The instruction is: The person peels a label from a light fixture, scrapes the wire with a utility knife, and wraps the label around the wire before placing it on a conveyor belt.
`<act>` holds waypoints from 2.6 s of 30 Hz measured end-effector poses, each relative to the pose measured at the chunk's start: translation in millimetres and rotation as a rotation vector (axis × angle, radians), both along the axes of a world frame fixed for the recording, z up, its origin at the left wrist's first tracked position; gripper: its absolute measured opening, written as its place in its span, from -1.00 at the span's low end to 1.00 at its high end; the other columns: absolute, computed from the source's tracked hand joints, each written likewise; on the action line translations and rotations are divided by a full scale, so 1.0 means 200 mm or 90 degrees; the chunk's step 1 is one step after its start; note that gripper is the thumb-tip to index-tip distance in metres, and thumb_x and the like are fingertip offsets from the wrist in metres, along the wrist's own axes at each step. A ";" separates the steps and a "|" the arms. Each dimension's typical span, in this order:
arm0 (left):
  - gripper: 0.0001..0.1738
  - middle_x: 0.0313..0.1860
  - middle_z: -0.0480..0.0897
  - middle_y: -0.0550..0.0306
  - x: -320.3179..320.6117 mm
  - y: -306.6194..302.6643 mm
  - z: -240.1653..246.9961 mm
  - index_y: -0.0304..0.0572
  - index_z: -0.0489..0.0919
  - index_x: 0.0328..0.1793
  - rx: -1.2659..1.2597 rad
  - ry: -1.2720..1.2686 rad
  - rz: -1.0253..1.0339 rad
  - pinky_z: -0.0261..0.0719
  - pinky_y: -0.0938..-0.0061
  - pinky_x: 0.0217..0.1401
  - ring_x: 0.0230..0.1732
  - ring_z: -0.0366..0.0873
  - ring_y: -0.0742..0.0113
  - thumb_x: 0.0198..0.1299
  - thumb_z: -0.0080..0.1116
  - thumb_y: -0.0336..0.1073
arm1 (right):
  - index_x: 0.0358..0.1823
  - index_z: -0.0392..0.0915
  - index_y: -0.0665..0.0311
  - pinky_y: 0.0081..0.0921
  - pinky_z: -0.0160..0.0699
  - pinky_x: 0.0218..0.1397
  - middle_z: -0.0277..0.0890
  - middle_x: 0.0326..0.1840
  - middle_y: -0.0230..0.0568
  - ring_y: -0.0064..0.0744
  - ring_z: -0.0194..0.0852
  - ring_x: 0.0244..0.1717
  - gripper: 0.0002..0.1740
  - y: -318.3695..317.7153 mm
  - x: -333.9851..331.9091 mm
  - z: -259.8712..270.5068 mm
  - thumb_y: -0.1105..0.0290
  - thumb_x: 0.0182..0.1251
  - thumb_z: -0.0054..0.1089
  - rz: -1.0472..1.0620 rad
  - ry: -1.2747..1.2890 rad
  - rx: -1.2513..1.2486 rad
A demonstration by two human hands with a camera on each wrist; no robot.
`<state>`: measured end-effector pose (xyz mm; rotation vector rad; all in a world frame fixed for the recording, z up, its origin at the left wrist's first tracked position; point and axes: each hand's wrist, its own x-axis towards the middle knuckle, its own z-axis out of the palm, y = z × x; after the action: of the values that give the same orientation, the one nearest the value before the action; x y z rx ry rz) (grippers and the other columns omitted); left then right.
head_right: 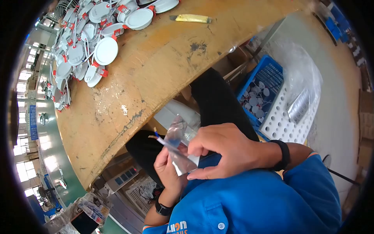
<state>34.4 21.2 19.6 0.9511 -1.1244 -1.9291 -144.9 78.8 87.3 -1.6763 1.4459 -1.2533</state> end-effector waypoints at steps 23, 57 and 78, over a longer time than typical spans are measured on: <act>-0.78 -0.35 0.57 0.08 -0.20 -0.20 0.05 -0.38 0.51 -0.08 0.036 0.117 0.144 0.49 0.41 -0.13 -0.33 0.49 0.35 0.31 -0.06 -0.35 | -0.34 0.56 0.44 -0.70 0.34 -0.54 0.54 -0.55 -0.33 -0.72 0.36 -0.59 -0.80 -0.34 -0.13 -0.11 0.39 0.18 0.23 -0.116 -0.365 0.199; -0.73 -0.41 0.57 0.11 -0.21 -0.21 0.02 -0.34 0.50 -0.16 0.054 0.099 0.139 0.50 0.44 -0.16 -0.35 0.49 0.39 0.34 -0.09 -0.25 | -0.41 0.57 0.44 -0.70 0.45 -0.54 0.57 -0.58 -0.23 -0.69 0.51 -0.55 -0.84 -0.36 -0.09 -0.12 0.44 0.13 0.25 -0.206 -0.119 0.133; -0.74 -0.40 0.57 0.10 -0.20 -0.21 0.01 -0.32 0.50 -0.12 0.061 0.094 0.140 0.52 0.41 -0.15 -0.35 0.50 0.39 0.35 -0.10 -0.26 | -0.46 0.54 0.41 -0.64 0.48 -0.49 0.57 -0.57 -0.15 -0.56 0.57 -0.54 -0.85 -0.36 -0.07 -0.12 0.45 0.09 0.27 -0.244 -0.063 0.103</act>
<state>-6.0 -21.5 21.9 0.9245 -0.8150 -1.8529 -158.6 6.1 62.7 -1.2512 1.8103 -1.3536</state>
